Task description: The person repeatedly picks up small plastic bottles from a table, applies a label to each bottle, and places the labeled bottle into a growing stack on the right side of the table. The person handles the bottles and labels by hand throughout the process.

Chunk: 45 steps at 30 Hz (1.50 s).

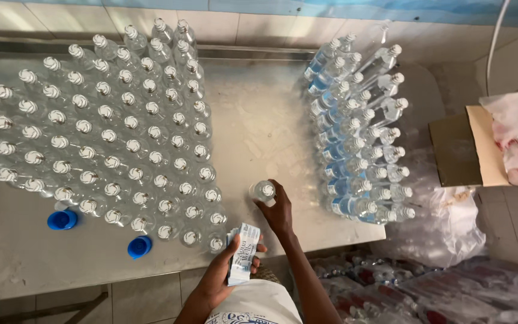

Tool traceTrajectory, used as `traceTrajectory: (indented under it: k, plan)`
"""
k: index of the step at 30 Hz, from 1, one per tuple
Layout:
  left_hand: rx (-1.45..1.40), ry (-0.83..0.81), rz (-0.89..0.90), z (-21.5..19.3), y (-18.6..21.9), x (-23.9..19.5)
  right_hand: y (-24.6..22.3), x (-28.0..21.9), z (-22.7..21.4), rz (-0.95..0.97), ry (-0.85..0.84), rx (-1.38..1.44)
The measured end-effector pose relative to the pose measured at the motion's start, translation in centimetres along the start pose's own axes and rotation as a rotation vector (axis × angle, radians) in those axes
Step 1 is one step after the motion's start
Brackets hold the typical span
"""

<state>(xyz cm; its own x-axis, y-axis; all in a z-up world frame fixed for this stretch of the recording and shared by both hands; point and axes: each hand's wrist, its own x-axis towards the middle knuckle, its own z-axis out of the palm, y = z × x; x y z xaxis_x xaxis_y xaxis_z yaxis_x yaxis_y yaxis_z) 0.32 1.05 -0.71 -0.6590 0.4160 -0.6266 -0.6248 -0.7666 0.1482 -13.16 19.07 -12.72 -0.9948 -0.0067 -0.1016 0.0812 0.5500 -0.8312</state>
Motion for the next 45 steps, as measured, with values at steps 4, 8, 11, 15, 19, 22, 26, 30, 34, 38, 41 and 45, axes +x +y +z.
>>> traceTrajectory:
  k: [4,8,11,15,19,22,26,30,34,38,41,45]
  plan:
    - [0.064,-0.044,0.024,-0.7,-0.2,-0.9,1.4,-0.3,0.6,-0.121,0.051,-0.039]
    - [0.036,-0.067,0.018,-1.4,-0.4,-1.5,-1.3,-2.3,-2.0,-0.142,-0.011,-0.132]
    - [0.059,-0.062,0.011,-1.6,-0.6,-2.4,-6.4,-5.7,-5.5,-0.091,-0.086,-0.018]
    - [0.093,-0.012,-0.075,-1.6,-0.7,-2.7,-11.3,-8.8,-8.0,0.041,-0.543,0.262]
    - [0.083,-0.081,-0.111,-1.9,-1.2,-2.9,-10.8,-9.8,-7.5,0.164,-0.527,0.347]
    - [0.077,-0.025,-0.115,-1.7,-1.3,-2.9,-10.9,-9.8,-7.6,0.166,-0.459,0.384]
    - [0.059,-0.038,-0.078,-1.4,-1.0,-3.1,-11.6,-9.4,-8.1,0.145,-0.362,0.411]
    - [0.089,-0.040,-0.033,-1.5,-0.5,-2.9,-11.9,-8.4,-8.6,0.009,-0.373,0.393]
    - [-0.007,-0.049,-0.002,-2.3,-0.9,-1.8,-10.6,-6.7,-9.1,0.002,-0.331,0.381]
    - [0.089,-0.035,0.158,-2.2,-0.6,-1.0,-8.1,-3.0,-8.7,-0.126,-0.193,0.381]
    - [0.126,-0.017,0.181,-1.9,-0.4,-0.5,-8.3,-0.4,-8.0,-0.101,-0.103,0.353]
    - [0.119,-0.005,0.185,-2.1,-0.5,-0.1,-6.7,1.5,-6.9,-0.111,-0.121,0.365]
